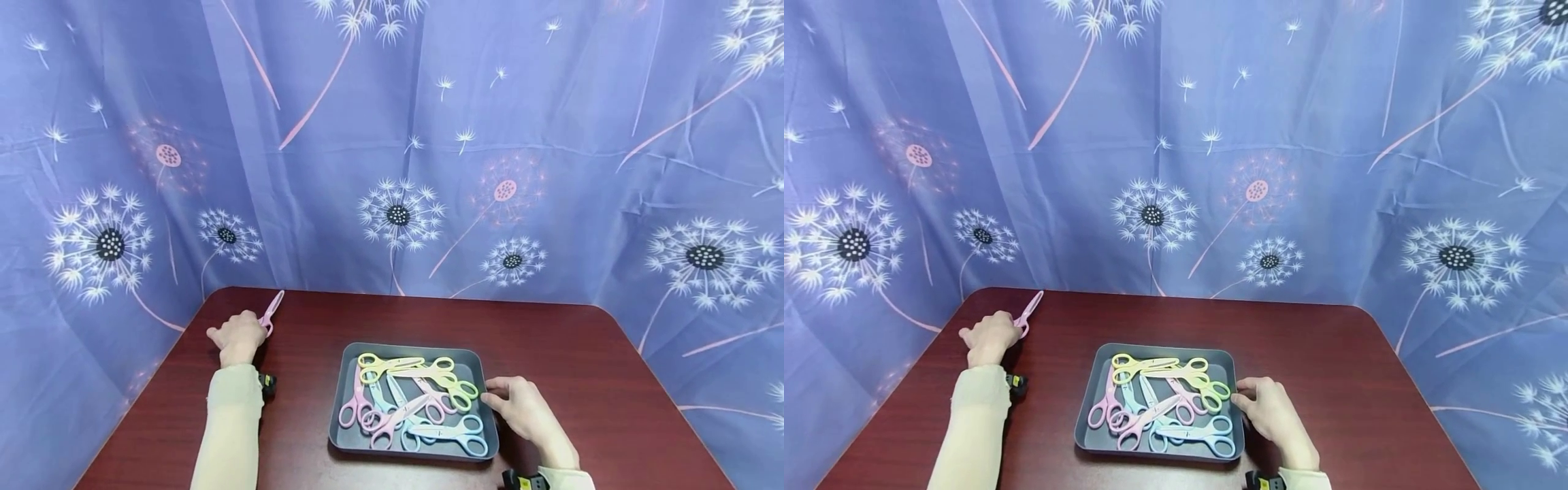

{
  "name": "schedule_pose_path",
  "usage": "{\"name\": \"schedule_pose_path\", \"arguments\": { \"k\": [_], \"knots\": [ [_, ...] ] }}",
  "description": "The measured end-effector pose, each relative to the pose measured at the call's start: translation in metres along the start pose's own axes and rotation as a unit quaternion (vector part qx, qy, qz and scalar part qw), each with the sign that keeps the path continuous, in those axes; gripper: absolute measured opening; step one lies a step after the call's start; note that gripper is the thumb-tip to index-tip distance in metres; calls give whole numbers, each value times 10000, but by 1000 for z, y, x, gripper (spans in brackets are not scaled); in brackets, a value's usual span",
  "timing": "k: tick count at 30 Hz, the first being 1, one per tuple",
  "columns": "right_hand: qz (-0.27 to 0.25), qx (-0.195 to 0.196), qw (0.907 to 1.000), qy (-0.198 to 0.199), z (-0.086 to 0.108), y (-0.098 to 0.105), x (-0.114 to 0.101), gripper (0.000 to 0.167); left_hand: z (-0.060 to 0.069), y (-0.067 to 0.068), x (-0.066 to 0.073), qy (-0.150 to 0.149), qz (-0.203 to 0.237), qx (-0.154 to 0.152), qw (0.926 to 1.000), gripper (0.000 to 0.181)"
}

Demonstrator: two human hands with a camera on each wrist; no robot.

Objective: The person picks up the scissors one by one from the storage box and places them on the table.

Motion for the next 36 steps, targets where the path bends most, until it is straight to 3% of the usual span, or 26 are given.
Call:
{"name": "schedule_pose_path", "arguments": {
  "k": [6, 13, 23, 31, 36],
  "knots": [
    [51, -12, 10000, 46, -2, -1, -1, 13, 0, -5, -7, 139, -67, 124, 9998, 34],
    [100, 40, 9999, 82, 1, 2, -2, 14, 0, -6, -2, 3, -45, 412, 9991, 39],
    [99, 26, 9999, 38, 1, -1, 0, 14, -1, -10, -5, -27, -74, 394, 9992, 34],
    [140, 80, 9998, 74, 1, 0, -1, 14, -1, -5, -1, -114, -25, 504, 9987, 37],
    [121, 80, 9999, -14, 2, 0, 0, 13, 3, 6, 7, -221, -41, 708, 9972, 42]
  ]
}}
Point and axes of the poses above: each hand's wrist, its own z-axis away from the middle knuckle, its own y-axis out of the back of the hand, x = y × z, the point moved 8 cm from there along -z, towards the middle knuckle, and after that the axes turned 3 degrees about z, right-handed, at the moved point
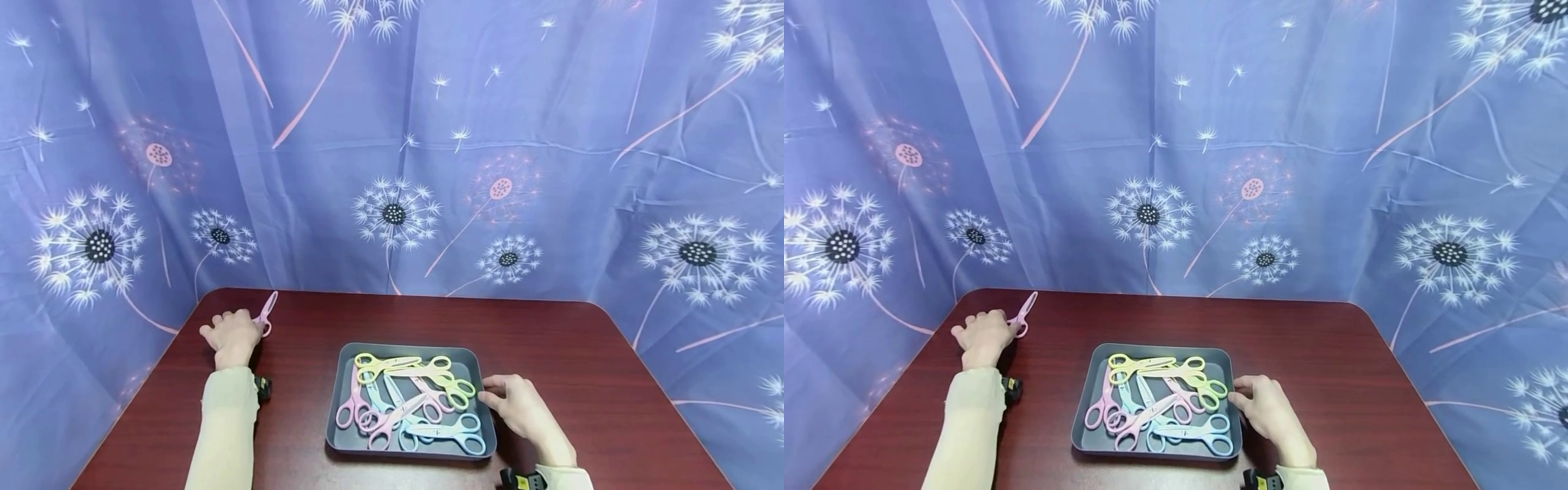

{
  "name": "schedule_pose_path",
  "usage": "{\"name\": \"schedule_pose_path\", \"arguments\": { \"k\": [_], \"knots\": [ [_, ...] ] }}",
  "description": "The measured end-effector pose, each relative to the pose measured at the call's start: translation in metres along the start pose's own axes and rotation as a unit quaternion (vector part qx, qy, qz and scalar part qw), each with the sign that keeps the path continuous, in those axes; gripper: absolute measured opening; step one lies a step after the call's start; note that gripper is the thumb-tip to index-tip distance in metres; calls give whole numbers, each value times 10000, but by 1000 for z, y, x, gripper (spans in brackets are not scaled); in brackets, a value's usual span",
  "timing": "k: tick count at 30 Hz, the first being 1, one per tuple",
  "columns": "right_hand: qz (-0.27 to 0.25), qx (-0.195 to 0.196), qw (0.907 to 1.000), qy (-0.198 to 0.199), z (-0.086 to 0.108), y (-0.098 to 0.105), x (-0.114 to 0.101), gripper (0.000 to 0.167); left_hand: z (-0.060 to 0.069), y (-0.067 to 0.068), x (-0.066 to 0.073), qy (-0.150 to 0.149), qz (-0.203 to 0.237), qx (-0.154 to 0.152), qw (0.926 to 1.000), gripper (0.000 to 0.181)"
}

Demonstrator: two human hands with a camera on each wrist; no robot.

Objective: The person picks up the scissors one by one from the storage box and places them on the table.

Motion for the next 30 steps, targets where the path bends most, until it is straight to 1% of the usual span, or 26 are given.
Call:
{"name": "schedule_pose_path", "arguments": {
  "k": [3, 8, 11, 15, 21, 23, 27, 30],
  "knots": [
    [-2, 11, 10000, -9, 1, -1, 0, 13, 3, 8, 3, -51, -23, 105, 9999, 43],
    [3, 29, 10000, 17, 2, -2, 0, 13, 7, 14, 8, -119, 5, 120, 9999, 43],
    [8, 8, 10000, 29, 1, -1, 0, 14, 11, 17, 13, -263, 23, 257, 9993, 42],
    [41, 25, 10000, 46, -1, 1, -2, 14, 21, 21, 29, -598, -30, 455, 9972, 40],
    [61, -1, 9999, 135, 0, 2, -4, 15, 40, 20, 61, -1155, -217, 505, 9918, 40],
    [48, -16, 9998, 202, 0, 2, -5, 15, 45, 20, 71, -1361, -260, 540, 9889, 36],
    [33, 8, 9998, 191, 0, 3, -4, 15, 56, 21, 88, -1783, -343, 668, 9811, 30],
    [50, -15, 9997, 227, 1, 3, -4, 15, 66, 19, 100, -2111, -247, 628, 9751, 25]
  ]
}}
Point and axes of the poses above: each hand's wrist, its own z-axis away from the middle knuckle, its own y-axis out of the back of the hand, x = y × z, the point moved 8 cm from there along -z, towards the middle knuckle, and after that the axes turned 3 degrees about z, right-handed, at the moved point
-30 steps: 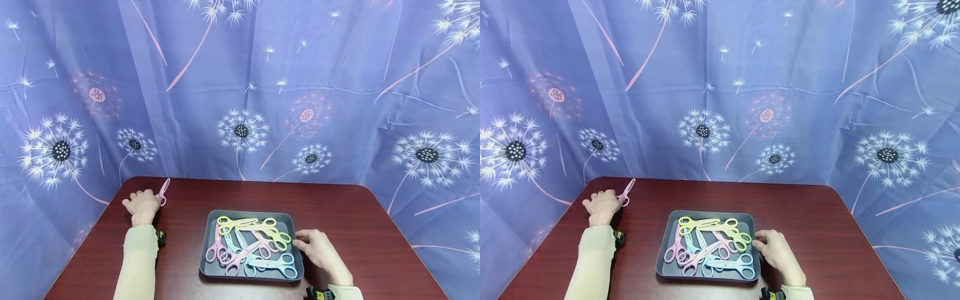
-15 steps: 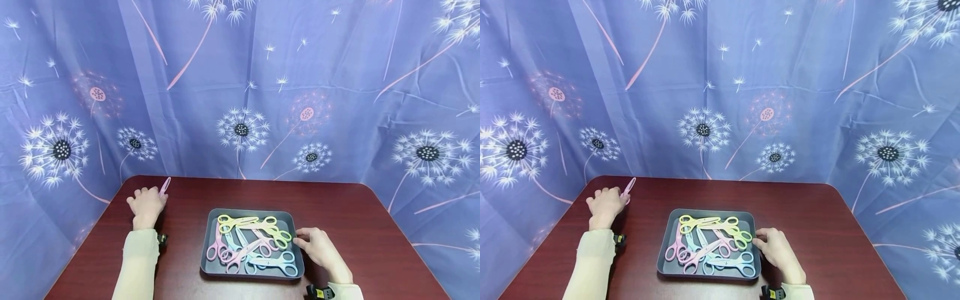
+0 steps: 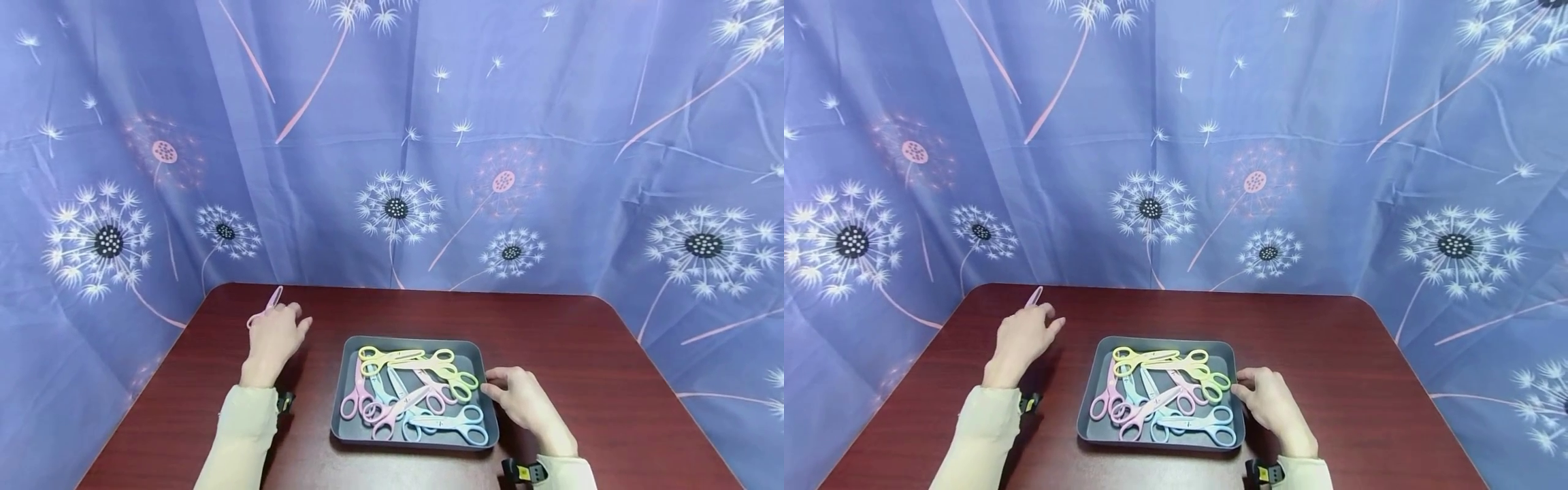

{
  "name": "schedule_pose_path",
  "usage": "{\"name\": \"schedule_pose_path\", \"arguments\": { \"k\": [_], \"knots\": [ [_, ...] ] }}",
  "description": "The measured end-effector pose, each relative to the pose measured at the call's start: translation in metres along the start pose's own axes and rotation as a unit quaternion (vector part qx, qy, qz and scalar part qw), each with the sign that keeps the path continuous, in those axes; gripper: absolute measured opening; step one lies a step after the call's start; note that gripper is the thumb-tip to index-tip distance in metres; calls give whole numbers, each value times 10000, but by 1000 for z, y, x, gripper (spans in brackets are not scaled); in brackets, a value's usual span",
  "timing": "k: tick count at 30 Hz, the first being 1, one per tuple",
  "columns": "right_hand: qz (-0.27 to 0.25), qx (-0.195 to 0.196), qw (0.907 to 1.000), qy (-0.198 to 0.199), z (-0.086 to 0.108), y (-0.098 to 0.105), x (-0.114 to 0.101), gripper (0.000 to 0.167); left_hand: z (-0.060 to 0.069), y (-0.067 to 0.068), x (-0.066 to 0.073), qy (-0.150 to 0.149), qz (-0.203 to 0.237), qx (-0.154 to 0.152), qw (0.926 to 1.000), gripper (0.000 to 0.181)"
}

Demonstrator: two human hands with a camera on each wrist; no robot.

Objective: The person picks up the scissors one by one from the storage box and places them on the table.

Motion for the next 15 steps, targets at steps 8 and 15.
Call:
{"name": "schedule_pose_path", "arguments": {
  "k": [8, 15],
  "knots": [
    [15, -49, 10000, -85, -1, 1, 2, 15, 9, -16, 37, -898, 766, -574, 9914, 18],
    [-35, -112, 9999, -65, -1, -3, 0, 16, 17, -29, 60, -1351, 1089, -822, 9814, 18]
  ]
}}
Point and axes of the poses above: each hand's wrist, its own z-axis away from the middle knuckle, its own y-axis out of the back of the hand, x = y × z, the point moved 8 cm from there along -z, towards the middle knuckle, and after that the axes turned 3 degrees about z, right-handed, at the moved point
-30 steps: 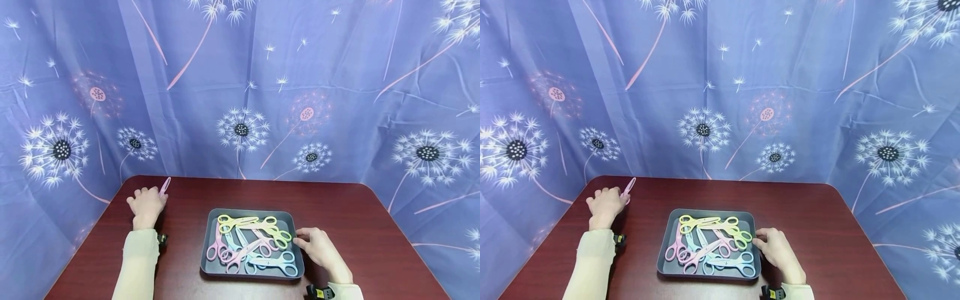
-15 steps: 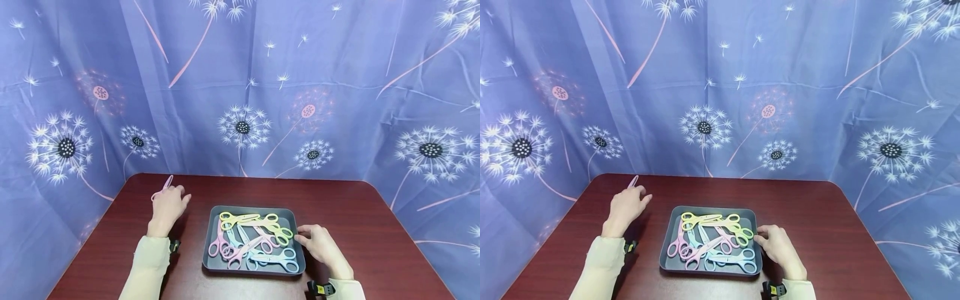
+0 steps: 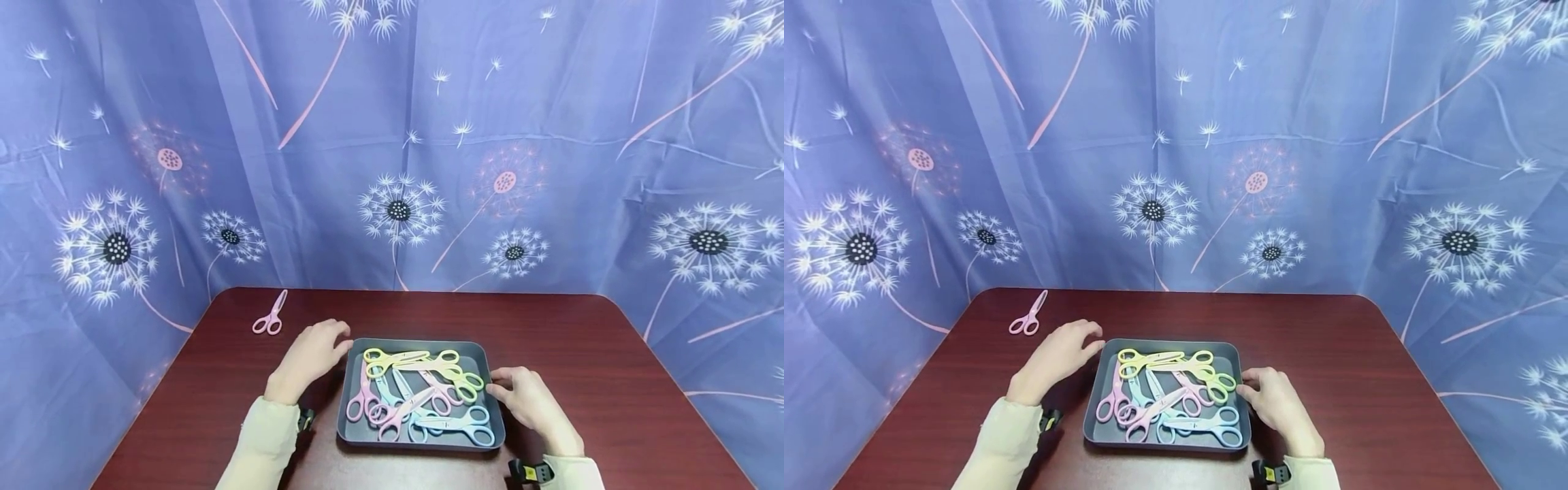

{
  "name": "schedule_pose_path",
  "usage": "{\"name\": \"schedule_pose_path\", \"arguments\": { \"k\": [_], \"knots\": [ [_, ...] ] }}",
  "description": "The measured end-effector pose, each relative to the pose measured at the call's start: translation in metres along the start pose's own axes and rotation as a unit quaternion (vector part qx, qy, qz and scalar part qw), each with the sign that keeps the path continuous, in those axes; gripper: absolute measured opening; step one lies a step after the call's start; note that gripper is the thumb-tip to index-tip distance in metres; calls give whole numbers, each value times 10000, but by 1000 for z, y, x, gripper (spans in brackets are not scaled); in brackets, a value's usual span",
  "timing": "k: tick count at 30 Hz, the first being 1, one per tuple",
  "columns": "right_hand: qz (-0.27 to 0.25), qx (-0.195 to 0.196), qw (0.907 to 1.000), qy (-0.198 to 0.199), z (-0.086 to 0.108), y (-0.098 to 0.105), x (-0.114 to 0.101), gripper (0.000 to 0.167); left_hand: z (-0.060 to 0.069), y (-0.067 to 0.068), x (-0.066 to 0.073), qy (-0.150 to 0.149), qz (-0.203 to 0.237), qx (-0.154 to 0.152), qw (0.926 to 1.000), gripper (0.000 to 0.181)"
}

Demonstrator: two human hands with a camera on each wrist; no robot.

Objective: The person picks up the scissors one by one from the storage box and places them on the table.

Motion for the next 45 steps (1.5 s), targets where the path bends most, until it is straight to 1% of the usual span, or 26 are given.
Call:
{"name": "schedule_pose_path", "arguments": {
  "k": [6, 9, 13, 18, 23, 28, 33, 35, 41, 45],
  "knots": [
    [51, 29, 10000, 33, 0, -1, 0, 16, 0, -12, 14, -285, -112, -143, 9994, 15],
    [48, 55, 10000, 36, 1, -1, 0, 15, -2, -18, 21, -561, -213, -111, 9981, 12],
    [113, 55, 9999, 69, 1, -1, 0, 15, -3, -27, 30, -852, -339, -146, 9957, 11],
    [191, 108, 9997, 140, 3, 1, 0, 15, -4, -37, 39, -1028, -444, -190, 9935, 10],
    [211, 97, 9996, 141, 3, 3, 0, 15, -3, -44, 47, -1158, -624, -197, 9911, 8],
    [235, 92, 9995, 173, 3, 2, -2, 15, -1, -47, 49, -1243, -858, -62, 9885, 5],
    [205, 68, 9996, 155, 2, 3, -2, 15, -2, -50, 50, -1373, -1089, 60, 9845, 7],
    [183, 55, 9998, 107, 1, 2, -2, 15, -1, -52, 49, -1374, -1161, 39, 9837, 8],
    [179, 47, 9997, 158, 0, 1, -3, 15, -2, -60, 44, -1324, -1271, -72, 9830, 11],
    [142, 38, 9998, 112, -1, 2, -2, 15, -3, -63, 43, -1293, -1286, -90, 9832, 11]
  ]
}}
Point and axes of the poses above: each hand's wrist, its own z-axis away from the middle knuckle, its own y-axis out of the back of the hand, x = y × z, the point moved 8 cm from there along -z, towards the middle knuckle, and after that the axes turned 3 degrees about z, right-handed, at the moved point
